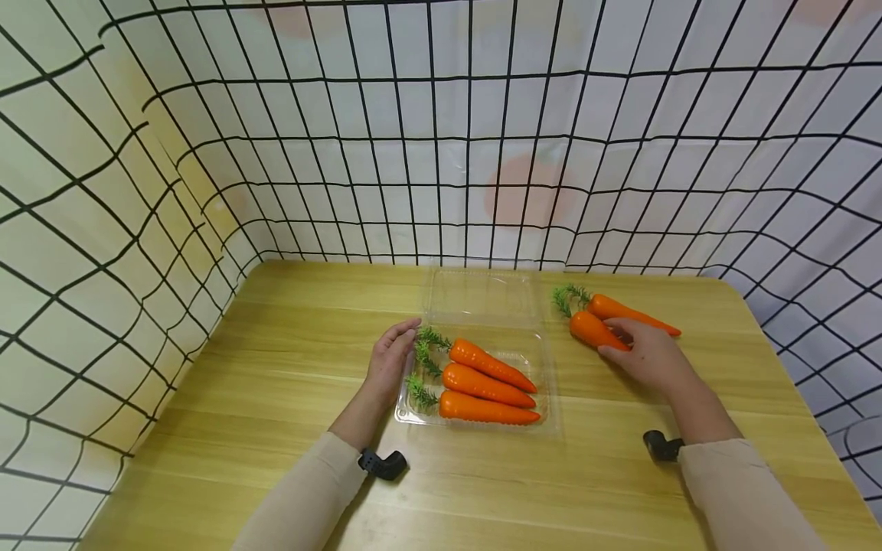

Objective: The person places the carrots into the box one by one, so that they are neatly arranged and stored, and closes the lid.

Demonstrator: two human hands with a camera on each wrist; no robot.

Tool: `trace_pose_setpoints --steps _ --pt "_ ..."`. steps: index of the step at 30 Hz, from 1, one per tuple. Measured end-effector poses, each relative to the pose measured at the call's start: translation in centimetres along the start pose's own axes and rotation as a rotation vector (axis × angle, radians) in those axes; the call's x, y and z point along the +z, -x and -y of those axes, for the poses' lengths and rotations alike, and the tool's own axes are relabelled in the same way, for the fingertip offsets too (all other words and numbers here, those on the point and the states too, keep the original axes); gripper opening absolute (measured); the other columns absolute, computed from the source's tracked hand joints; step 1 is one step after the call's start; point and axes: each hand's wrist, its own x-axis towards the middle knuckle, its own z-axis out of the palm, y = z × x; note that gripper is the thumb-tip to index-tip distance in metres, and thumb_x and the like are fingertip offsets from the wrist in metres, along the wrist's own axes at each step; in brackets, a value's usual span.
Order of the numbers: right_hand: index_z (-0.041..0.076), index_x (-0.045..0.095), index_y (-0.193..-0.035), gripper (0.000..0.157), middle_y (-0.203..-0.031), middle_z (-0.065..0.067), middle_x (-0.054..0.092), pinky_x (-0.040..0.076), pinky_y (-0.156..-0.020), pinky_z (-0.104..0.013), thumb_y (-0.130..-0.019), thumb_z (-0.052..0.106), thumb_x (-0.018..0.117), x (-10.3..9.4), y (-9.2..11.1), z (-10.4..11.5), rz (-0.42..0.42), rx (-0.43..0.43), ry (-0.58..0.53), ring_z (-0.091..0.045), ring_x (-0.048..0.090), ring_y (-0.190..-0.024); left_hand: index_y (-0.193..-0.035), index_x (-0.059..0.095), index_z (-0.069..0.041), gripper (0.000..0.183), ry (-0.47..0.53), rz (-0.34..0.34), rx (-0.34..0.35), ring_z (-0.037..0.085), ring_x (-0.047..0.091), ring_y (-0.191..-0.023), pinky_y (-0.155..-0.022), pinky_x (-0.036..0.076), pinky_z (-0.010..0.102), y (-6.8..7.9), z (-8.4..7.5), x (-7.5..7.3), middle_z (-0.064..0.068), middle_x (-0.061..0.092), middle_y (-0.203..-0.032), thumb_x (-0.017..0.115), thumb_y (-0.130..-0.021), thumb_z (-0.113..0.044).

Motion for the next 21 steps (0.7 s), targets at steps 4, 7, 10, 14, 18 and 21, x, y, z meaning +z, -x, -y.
trace_pose_setpoints --steps 4,7,10,14,18,21 --pt "0.002 0.054 -0.142 0.064 -0.129 -0.029 0.065 0.051 -0.091 -0.063 -0.096 0.045 0.069 0.1 0.2 0.4 -0.052 -0.023 -0.019 -0.045 0.065 -0.109 -0.137 0.059 0.002 0.038 0.005 -0.002 -0.001 0.006 0.058 -0.113 -0.104 0.046 0.023 0.0 0.0 0.0 0.021 0.059 -0.138 0.053 -0.104 -0.017" --pt "0.002 0.055 -0.141 0.062 -0.13 -0.026 0.065 0.05 -0.091 -0.061 -0.096 0.042 0.07 0.1 0.3 0.7 -0.089 -0.043 -0.031 -0.043 0.064 -0.112 -0.137 0.058 0.002 0.038 0.006 0.0 -0.003 0.006 0.058 -0.112 -0.104 0.046 0.023 0.0 0.1 0.0 0.021 0.059 -0.138 0.052 -0.104 -0.017" --pt "0.004 0.055 -0.142 0.062 -0.13 -0.023 0.066 0.05 -0.09 -0.058 -0.096 0.042 0.07 -0.1 0.4 1.1 -0.104 -0.048 -0.043 -0.04 0.063 -0.114 -0.137 0.059 0.001 0.038 -0.005 0.002 -0.002 0.006 0.058 -0.113 -0.104 0.046 0.023 -0.1 0.1 0.0 0.02 0.059 -0.138 0.052 -0.104 -0.017" --pt "0.005 0.054 -0.145 0.065 -0.132 -0.021 0.065 0.049 -0.086 -0.049 -0.096 0.045 0.069 -0.4 0.7 1.7 -0.1 -0.036 -0.067 -0.038 0.061 -0.116 -0.138 0.059 0.0 0.038 -0.011 0.001 -0.001 0.006 0.058 -0.114 -0.104 0.046 0.024 -0.1 0.0 0.0 0.02 0.059 -0.139 0.052 -0.104 -0.017" --pt "0.004 0.054 -0.145 0.066 -0.131 -0.022 0.065 0.05 -0.083 -0.042 -0.095 0.045 0.07 -0.6 0.9 2.2 -0.106 -0.028 -0.09 -0.038 0.062 -0.114 -0.138 0.059 0.001 0.038 -0.007 -0.002 0.0 0.005 0.058 -0.113 -0.101 0.047 0.021 -0.1 0.0 0.0 0.018 0.06 -0.139 0.052 -0.105 -0.017" --pt "0.003 0.056 -0.143 0.064 -0.127 -0.024 0.067 0.052 -0.081 -0.035 -0.095 0.043 0.072 -0.7 1.0 2.6 -0.119 -0.029 -0.102 -0.039 0.065 -0.109 -0.137 0.059 0.002 0.038 0.001 -0.006 0.003 0.005 0.058 -0.109 -0.097 0.048 0.019 -0.1 0.0 0.0 0.016 0.061 -0.135 0.052 -0.105 -0.017"
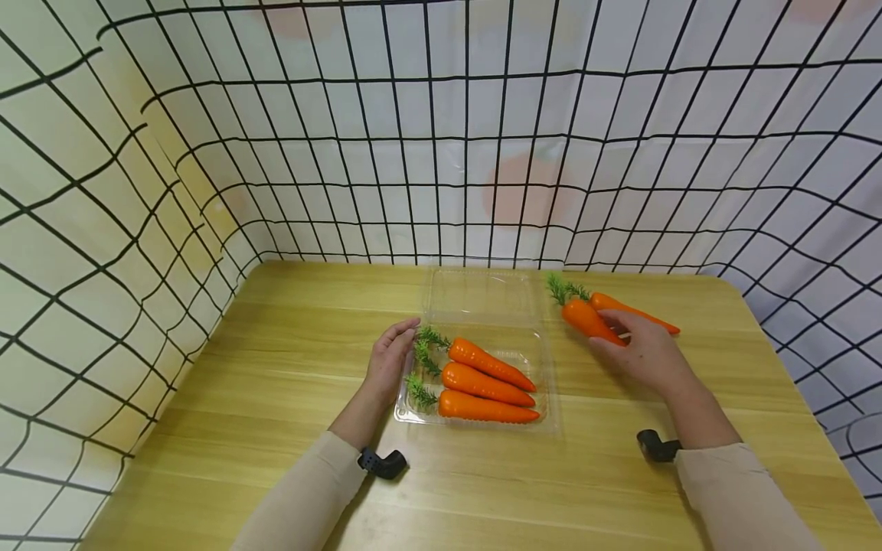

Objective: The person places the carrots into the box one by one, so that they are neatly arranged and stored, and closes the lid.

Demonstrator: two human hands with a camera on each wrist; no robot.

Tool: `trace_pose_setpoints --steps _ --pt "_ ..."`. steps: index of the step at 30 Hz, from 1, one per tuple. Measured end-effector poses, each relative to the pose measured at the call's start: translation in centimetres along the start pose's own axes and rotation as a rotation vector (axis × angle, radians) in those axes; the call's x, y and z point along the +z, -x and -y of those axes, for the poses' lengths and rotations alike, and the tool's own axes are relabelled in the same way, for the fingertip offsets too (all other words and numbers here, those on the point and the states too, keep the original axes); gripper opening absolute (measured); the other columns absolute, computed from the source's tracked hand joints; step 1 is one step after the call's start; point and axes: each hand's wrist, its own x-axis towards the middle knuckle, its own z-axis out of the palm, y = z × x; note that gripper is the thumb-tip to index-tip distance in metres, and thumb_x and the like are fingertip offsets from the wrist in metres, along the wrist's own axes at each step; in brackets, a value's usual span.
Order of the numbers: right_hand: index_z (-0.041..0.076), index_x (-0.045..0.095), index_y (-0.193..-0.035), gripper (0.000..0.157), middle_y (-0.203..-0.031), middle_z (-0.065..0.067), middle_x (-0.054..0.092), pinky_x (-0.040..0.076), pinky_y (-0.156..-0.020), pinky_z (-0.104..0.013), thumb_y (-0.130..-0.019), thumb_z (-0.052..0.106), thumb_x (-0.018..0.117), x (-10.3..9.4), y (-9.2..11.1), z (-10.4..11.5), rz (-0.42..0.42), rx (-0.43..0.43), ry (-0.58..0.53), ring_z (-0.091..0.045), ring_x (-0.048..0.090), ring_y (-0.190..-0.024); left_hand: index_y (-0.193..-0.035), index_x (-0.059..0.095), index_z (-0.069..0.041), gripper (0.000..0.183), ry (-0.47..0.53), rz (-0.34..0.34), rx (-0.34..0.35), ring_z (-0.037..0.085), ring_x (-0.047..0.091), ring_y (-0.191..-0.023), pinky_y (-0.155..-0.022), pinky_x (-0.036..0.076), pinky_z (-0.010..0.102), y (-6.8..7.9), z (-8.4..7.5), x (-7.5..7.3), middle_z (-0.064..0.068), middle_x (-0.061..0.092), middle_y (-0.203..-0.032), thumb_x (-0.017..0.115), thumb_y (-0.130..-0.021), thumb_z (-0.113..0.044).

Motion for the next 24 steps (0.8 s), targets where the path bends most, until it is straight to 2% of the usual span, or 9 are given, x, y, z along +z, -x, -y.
trace_pose_setpoints --steps 4,7,13,18,24 --pt "0.003 0.058 -0.141 0.061 -0.122 -0.024 0.068 0.049 -0.074 -0.015 -0.094 0.039 0.073 -0.1 0.2 0.5 -0.017 -0.006 -0.023 -0.039 0.068 -0.103 -0.137 0.058 0.002 0.038 0.012 0.003 -0.001 0.005 0.057 -0.109 -0.096 0.048 0.018 0.0 0.0 0.0 0.016 0.061 -0.135 0.053 -0.105 -0.016" --pt "0.002 0.059 -0.14 0.059 -0.121 -0.024 0.069 0.046 -0.073 -0.006 -0.094 0.036 0.074 -0.2 0.4 1.0 -0.029 -0.023 -0.047 -0.038 0.067 -0.104 -0.138 0.058 0.002 0.038 0.012 0.009 -0.002 0.005 0.057 -0.114 -0.101 0.047 0.02 0.0 0.0 0.0 0.019 0.058 -0.141 0.053 -0.105 -0.016" --pt "0.004 0.06 -0.139 0.058 -0.121 -0.021 0.069 0.053 -0.076 -0.014 -0.094 0.037 0.074 -0.2 0.7 2.1 -0.045 -0.05 -0.04 -0.035 0.065 -0.106 -0.139 0.057 0.002 0.039 0.005 0.017 -0.007 0.008 0.056 -0.119 -0.108 0.044 0.024 -0.1 0.2 -0.1 0.019 0.055 -0.146 0.053 -0.105 -0.017" --pt "0.005 0.06 -0.139 0.057 -0.119 -0.019 0.07 0.056 -0.078 -0.023 -0.094 0.037 0.074 -0.1 0.8 3.0 -0.046 -0.064 -0.022 -0.034 0.065 -0.106 -0.138 0.058 0.001 0.038 0.011 0.014 -0.007 0.007 0.057 -0.116 -0.103 0.047 0.021 0.0 0.1 0.0 0.018 0.058 -0.141 0.052 -0.105 -0.017" --pt "0.006 0.061 -0.138 0.055 -0.117 -0.017 0.071 0.05 -0.076 -0.012 -0.094 0.035 0.075 0.1 1.1 3.8 -0.051 -0.09 -0.033 -0.031 0.065 -0.105 -0.138 0.058 0.001 0.038 0.004 0.01 -0.007 0.006 0.057 -0.113 -0.102 0.047 0.021 0.0 0.0 0.0 0.016 0.059 -0.137 0.052 -0.105 -0.017"
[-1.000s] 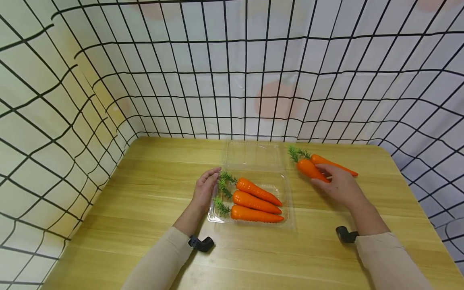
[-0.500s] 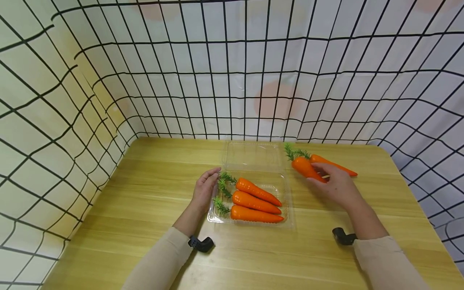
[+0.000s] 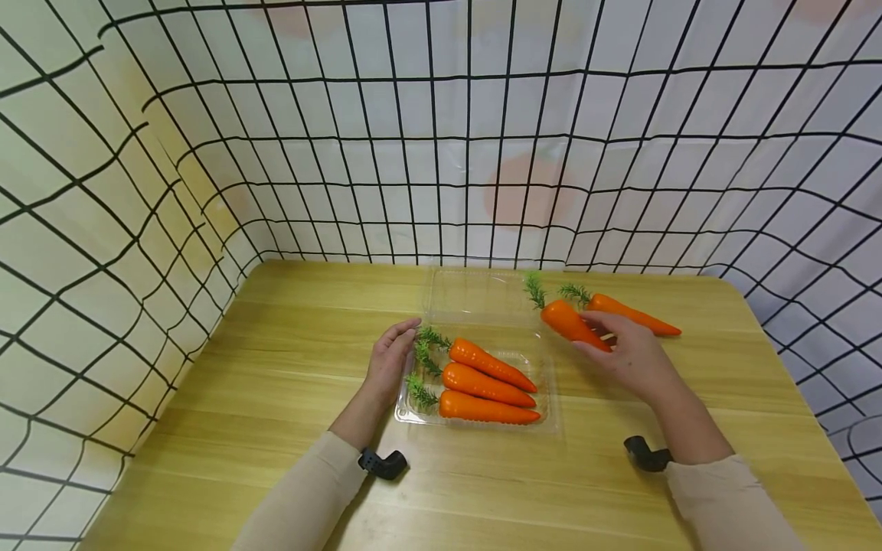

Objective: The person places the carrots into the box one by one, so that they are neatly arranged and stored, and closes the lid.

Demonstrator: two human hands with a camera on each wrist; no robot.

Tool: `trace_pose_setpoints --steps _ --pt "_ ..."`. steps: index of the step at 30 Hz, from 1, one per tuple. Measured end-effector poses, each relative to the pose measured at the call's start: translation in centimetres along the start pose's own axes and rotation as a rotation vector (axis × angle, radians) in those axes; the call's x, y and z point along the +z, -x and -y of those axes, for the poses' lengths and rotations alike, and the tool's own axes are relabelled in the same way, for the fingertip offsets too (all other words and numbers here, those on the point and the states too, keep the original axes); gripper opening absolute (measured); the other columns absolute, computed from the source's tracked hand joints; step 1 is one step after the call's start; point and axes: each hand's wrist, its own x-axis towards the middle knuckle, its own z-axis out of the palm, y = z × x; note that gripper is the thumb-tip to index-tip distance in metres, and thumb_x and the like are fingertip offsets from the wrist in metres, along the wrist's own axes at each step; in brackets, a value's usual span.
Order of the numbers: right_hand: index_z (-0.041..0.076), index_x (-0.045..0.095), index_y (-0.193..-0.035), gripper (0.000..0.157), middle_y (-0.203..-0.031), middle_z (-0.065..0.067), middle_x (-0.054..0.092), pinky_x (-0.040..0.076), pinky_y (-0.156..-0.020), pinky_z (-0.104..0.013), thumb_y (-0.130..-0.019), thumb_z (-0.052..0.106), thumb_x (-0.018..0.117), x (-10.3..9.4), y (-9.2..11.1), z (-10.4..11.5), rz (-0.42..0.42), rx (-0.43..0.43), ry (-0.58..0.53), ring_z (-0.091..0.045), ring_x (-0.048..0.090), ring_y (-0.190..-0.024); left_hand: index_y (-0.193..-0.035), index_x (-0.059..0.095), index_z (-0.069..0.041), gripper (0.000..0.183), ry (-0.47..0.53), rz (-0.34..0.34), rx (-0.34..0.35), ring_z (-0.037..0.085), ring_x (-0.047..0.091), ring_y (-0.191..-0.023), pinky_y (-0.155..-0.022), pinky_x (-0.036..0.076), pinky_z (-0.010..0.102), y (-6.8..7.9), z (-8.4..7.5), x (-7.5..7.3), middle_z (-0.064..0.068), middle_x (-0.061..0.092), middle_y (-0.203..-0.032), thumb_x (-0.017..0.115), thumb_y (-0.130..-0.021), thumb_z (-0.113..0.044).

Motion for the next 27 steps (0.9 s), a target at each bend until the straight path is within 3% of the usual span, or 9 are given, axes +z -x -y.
trace_pose_setpoints --steps 8,12,16,19,27 --pt "0.006 0.062 -0.137 0.054 -0.117 -0.015 0.071 0.053 -0.076 -0.019 -0.093 0.033 0.076 0.3 0.5 0.6 -0.012 -0.014 -0.003 -0.03 0.065 -0.104 -0.137 0.058 0.002 0.038 -0.013 0.012 0.011 0.017 0.055 -0.129 -0.118 0.04 0.034 -0.1 0.0 0.0 0.019 0.056 -0.145 0.052 -0.105 -0.017" --pt "0.008 0.063 -0.136 0.052 -0.114 -0.011 0.071 0.055 -0.078 -0.024 -0.091 0.03 0.078 0.6 0.7 1.1 -0.025 -0.047 0.025 -0.027 0.065 -0.102 -0.137 0.058 0.002 0.038 -0.017 0.012 0.016 0.021 0.054 -0.133 -0.119 0.039 0.036 0.0 0.1 0.0 0.019 0.056 -0.145 0.052 -0.105 -0.017" --pt "0.008 0.064 -0.136 0.051 -0.112 -0.009 0.072 0.057 -0.081 -0.038 -0.091 0.028 0.078 0.8 0.9 1.9 -0.009 -0.081 0.035 -0.025 0.064 -0.101 -0.137 0.058 0.002 0.039 -0.021 0.01 0.015 0.02 0.054 -0.132 -0.118 0.04 0.035 0.0 0.1 -0.1 0.019 0.056 -0.146 0.053 -0.105 -0.018" --pt "0.008 0.064 -0.135 0.049 -0.113 -0.008 0.072 0.058 -0.08 -0.042 -0.092 0.026 0.078 1.1 1.0 2.4 0.004 -0.102 0.041 -0.025 0.065 -0.1 -0.138 0.058 0.003 0.039 -0.017 0.01 0.011 0.018 0.054 -0.13 -0.118 0.04 0.035 0.0 0.1 -0.1 0.019 0.056 -0.146 0.053 -0.105 -0.018" --pt "0.011 0.065 -0.134 0.048 -0.116 -0.008 0.073 0.058 -0.073 -0.033 -0.09 0.023 0.08 1.4 1.4 4.3 0.002 -0.169 0.058 -0.021 0.067 -0.095 -0.136 0.058 0.004 0.038 -0.007 -0.004 0.018 0.008 0.057 -0.119 -0.11 0.044 0.025 0.0 0.0 0.0 0.021 0.057 -0.143 0.053 -0.105 -0.017"
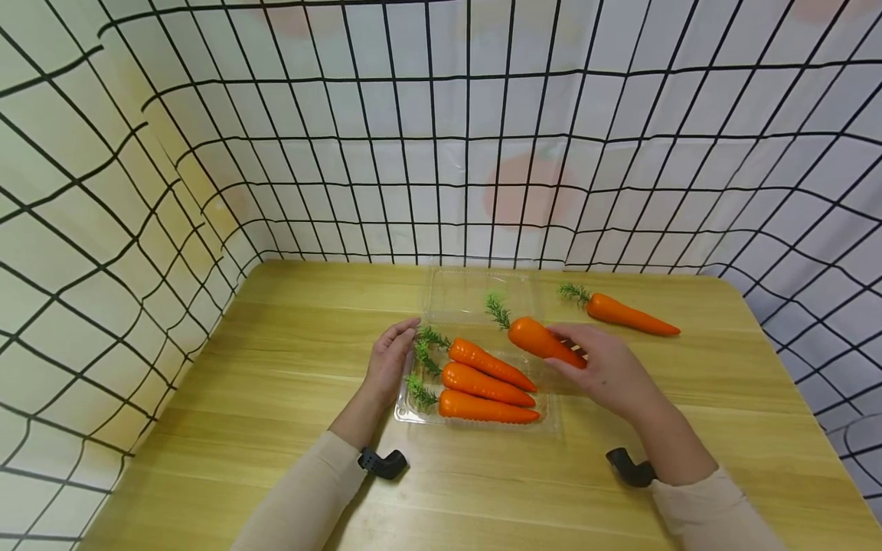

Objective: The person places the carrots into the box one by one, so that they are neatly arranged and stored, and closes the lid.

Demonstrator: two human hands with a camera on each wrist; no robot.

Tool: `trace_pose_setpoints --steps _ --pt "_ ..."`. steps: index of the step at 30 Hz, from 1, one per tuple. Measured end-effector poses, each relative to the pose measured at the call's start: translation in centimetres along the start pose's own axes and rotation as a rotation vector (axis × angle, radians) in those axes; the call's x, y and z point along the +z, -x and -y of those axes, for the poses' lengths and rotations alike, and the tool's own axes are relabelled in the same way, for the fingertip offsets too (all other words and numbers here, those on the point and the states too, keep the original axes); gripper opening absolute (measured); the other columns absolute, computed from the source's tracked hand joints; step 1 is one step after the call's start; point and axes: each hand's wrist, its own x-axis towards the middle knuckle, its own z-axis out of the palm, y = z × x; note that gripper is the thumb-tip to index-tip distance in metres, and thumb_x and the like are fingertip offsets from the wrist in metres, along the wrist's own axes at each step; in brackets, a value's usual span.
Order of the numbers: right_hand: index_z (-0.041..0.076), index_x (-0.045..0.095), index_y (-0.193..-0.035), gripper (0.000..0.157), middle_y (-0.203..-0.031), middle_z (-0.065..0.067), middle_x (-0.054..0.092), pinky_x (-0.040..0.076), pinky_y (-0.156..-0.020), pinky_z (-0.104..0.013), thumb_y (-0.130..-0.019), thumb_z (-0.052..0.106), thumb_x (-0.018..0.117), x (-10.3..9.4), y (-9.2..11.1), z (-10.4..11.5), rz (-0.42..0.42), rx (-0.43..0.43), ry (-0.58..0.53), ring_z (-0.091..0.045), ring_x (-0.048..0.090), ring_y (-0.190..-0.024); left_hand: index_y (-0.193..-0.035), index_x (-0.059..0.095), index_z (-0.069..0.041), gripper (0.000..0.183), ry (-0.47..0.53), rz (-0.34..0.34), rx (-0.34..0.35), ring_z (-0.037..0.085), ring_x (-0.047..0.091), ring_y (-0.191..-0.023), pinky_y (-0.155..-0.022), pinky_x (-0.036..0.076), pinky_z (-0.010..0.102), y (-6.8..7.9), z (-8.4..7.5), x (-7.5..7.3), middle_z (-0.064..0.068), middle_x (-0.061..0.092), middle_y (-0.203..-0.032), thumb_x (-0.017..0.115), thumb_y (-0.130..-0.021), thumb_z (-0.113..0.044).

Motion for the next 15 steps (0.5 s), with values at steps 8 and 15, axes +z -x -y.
trace_pose_setpoints --steps 8,15 --pt "0.012 0.066 -0.133 0.048 -0.119 -0.008 0.073 0.059 -0.075 -0.038 -0.089 0.024 0.081 0.0 0.0 2.2 0.036 -0.03 -0.009 -0.02 0.067 -0.096 -0.137 0.058 0.003 0.038 -0.005 -0.005 -0.006 0.006 0.057 -0.116 -0.109 0.044 0.025 0.0 0.0 0.0 0.021 0.058 -0.141 0.052 -0.105 -0.017" --pt "0.011 0.067 -0.133 0.05 -0.121 -0.007 0.073 0.059 -0.08 -0.045 -0.087 0.023 0.082 0.6 0.0 3.8 0.063 -0.065 -0.006 -0.02 0.067 -0.098 -0.137 0.058 0.003 0.038 0.003 0.002 -0.012 0.013 0.056 -0.123 -0.113 0.042 0.029 0.0 -0.1 0.1 0.02 0.057 -0.143 0.052 -0.106 -0.017"
